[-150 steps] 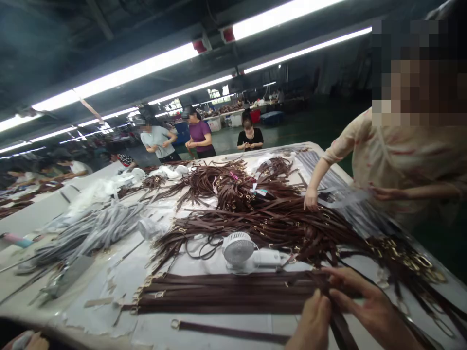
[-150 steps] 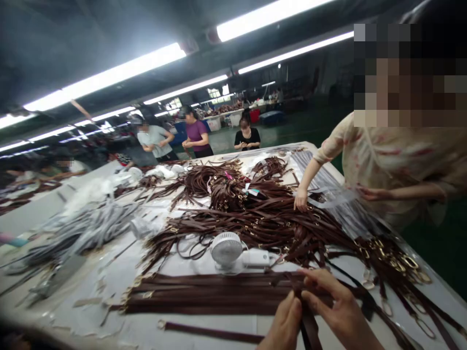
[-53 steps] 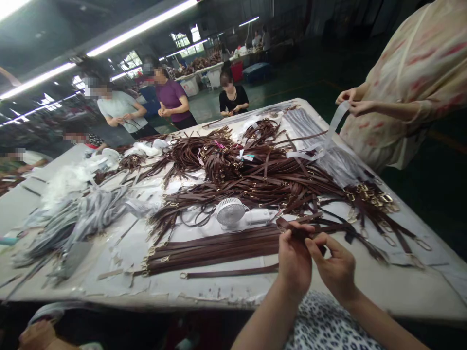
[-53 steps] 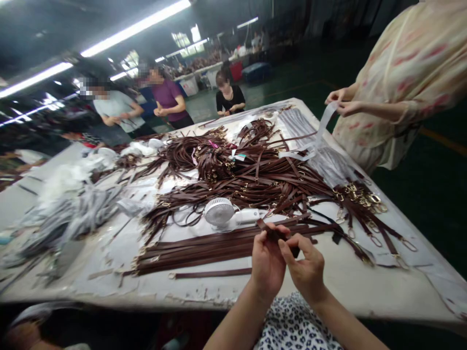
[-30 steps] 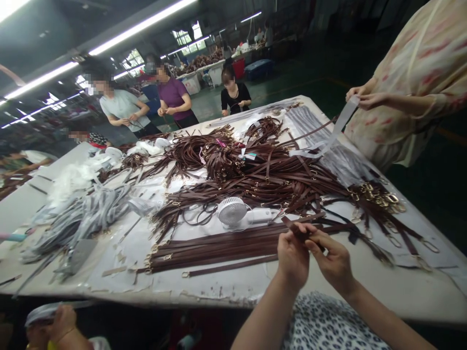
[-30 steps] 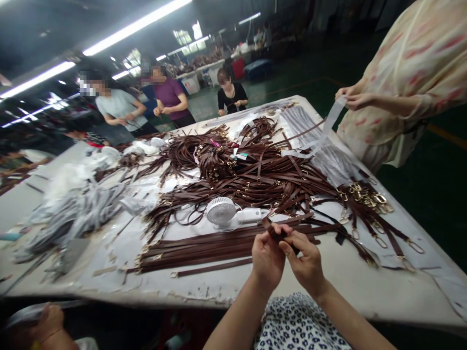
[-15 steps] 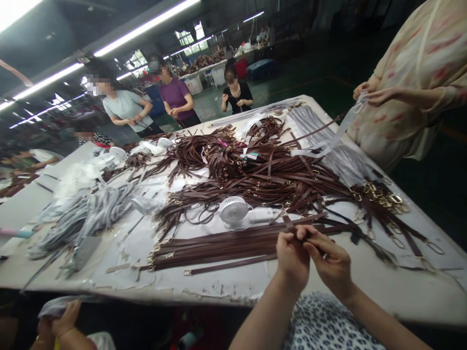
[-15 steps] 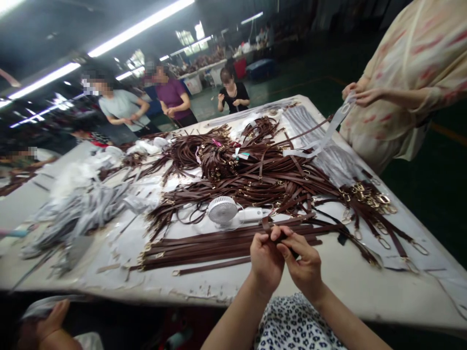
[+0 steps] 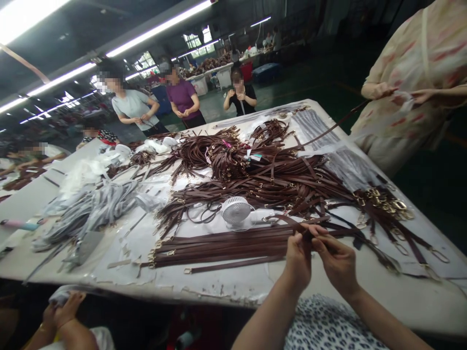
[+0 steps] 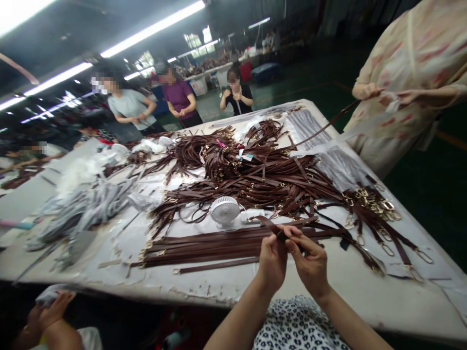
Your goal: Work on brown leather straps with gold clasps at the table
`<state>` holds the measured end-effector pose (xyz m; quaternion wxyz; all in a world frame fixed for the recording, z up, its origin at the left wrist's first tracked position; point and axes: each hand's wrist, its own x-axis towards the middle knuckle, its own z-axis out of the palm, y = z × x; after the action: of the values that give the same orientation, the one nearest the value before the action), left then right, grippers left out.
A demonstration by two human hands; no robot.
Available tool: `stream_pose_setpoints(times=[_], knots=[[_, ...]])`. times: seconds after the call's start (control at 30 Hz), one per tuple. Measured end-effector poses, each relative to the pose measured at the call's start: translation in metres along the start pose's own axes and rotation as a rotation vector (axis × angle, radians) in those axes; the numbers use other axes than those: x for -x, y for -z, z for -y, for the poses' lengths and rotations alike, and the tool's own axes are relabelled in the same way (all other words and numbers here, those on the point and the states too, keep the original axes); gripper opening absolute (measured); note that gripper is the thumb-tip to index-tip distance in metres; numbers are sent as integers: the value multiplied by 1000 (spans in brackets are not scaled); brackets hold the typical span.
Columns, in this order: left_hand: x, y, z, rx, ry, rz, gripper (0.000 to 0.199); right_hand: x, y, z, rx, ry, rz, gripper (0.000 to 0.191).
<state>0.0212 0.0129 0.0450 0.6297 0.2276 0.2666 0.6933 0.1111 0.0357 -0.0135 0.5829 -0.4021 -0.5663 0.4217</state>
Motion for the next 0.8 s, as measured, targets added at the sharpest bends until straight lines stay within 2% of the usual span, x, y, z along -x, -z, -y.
stream_pose_setpoints(times=[0.1,0.2,0.4,0.5,0.67,0.8], knots=[[-2,3,-6,3,2,-21,33,4,1,-6,-31,-128,6,30],[-5,7,-7,32,72,-13,30,6,-2,-7,-44,-239,-47,40],[-6,7,-4,111,107,22,20,8,-9,-1,-61,-353,-123,52],[-1,4,1,131,58,24,15,11,-10,1,-36,-296,-120,44],[2,7,11,127,-12,34,17,6,-12,3,5,-75,-122,24],[0,12,6,161,12,-71,27,-5,-10,2,61,40,1,21]])
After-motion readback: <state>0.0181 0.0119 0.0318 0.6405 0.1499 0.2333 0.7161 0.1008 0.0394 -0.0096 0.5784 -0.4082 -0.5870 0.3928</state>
